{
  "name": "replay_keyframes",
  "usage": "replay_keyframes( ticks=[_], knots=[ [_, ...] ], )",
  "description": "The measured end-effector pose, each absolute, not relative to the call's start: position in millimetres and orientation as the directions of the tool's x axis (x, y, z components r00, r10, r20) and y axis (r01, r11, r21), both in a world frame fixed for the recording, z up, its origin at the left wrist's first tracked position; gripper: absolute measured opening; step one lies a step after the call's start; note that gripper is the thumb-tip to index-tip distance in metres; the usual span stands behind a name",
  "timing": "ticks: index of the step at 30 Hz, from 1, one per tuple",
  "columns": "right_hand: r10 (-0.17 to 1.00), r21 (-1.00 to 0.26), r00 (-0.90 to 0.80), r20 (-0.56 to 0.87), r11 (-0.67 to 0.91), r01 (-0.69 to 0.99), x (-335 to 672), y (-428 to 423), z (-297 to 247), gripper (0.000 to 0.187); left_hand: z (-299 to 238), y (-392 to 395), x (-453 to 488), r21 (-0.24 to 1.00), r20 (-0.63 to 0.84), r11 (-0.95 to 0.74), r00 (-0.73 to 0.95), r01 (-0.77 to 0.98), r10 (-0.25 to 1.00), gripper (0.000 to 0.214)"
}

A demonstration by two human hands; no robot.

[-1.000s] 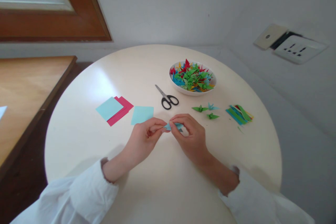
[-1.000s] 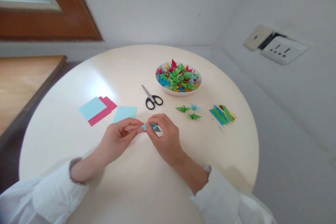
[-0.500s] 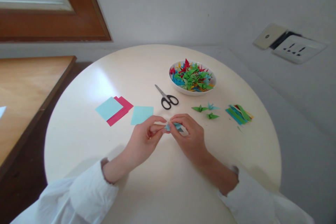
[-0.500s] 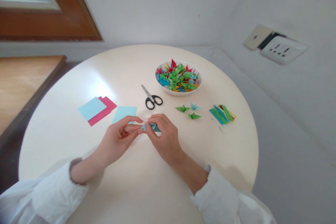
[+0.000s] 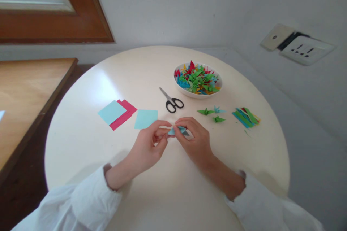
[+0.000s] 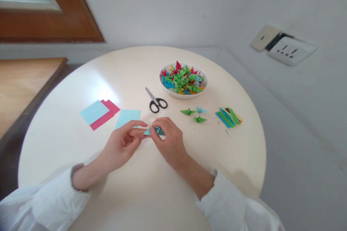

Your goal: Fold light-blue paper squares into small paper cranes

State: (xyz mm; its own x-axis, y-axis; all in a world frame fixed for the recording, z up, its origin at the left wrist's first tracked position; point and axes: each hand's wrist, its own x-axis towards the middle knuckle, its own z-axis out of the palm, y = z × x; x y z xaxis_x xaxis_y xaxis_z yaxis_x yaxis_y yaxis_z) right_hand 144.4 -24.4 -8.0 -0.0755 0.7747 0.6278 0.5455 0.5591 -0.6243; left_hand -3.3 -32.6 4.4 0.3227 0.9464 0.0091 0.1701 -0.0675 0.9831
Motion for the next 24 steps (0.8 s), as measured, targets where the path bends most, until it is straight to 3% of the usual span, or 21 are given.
replay_keyframes(
  ticks=[24],
  knots=[
    [0.772, -0.655, -0.087, 0.629, 0.588, 0.475, 141.6, -27.8, -8.9, 0.012, 4.9, -27.0, 0.4, 0.994, -0.107, 0.110, 0.284, 0.006, 0.953, 0.022]
  ],
)
